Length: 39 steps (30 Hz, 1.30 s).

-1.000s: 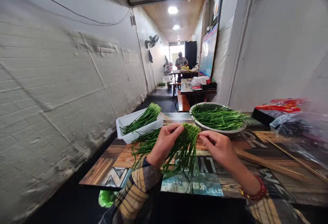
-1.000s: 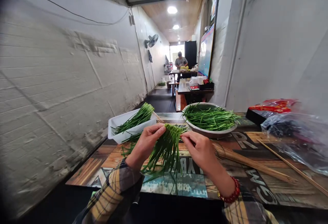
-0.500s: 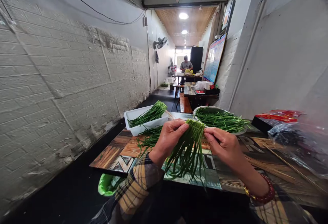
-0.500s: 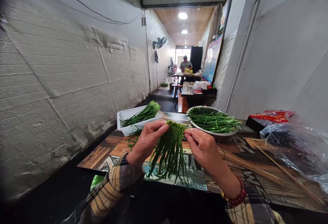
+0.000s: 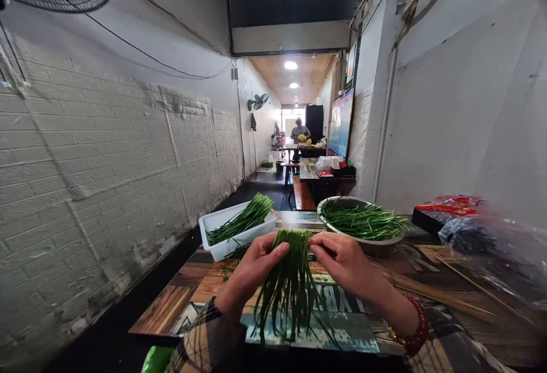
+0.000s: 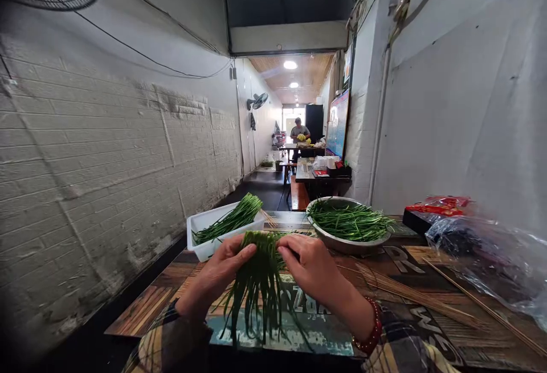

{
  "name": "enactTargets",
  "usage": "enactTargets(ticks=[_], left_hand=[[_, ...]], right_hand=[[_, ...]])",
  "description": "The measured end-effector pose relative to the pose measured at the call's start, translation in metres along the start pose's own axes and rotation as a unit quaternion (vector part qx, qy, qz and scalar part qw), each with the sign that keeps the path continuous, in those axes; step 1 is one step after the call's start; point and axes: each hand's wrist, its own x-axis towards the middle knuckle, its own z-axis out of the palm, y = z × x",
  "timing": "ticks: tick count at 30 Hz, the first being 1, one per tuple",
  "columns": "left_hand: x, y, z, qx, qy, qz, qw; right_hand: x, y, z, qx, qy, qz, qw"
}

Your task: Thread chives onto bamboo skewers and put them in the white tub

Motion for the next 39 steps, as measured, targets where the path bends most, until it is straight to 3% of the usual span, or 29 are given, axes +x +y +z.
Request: enactTargets(ticks=[12, 15, 18, 21, 25, 29, 34, 39], left_hand=[[-0.039, -0.028, -0.052, -0.024, -0.012, -0.081, 0.996], [-0.052, -0.042, -0.064, -0.022, 0.005, -0.121, 0.992], [-0.068, -0.055, -0.079, -0.036, 0.046, -0.158, 0.986], [-0.080, -0.065, -0.094, -0.071, 0.097, -0.176, 0.977], [-0.083, -0.077, -0.104, -0.125, 0.098, -0.180, 0.971], [-0.075, -0.094, -0.110, -0.171, 0.088, -0.175, 0.966], [-0.064, -0.111, -0.124, -0.219, 0.123, -0.173, 0.952], [-0.062, -0.117, -0.141, -0.242, 0.168, -0.195, 0.936]], right_hand=[[0.012, -0.006, 0.060, 0.083, -0.051, 0.044, 0.994], [0.012, -0.004, 0.079, 0.124, -0.089, 0.080, 0.985], [0.022, 0.006, 0.092, 0.153, -0.165, 0.066, 0.972], [0.050, 0.034, 0.097, 0.145, -0.224, 0.034, 0.963], [0.097, 0.097, 0.112, 0.016, -0.188, 0.112, 0.976], [0.127, 0.153, 0.149, -0.164, -0.191, 0.179, 0.951], [0.147, 0.186, 0.201, -0.245, -0.189, 0.203, 0.929], [0.156, 0.204, 0.229, -0.305, -0.195, 0.220, 0.906]])
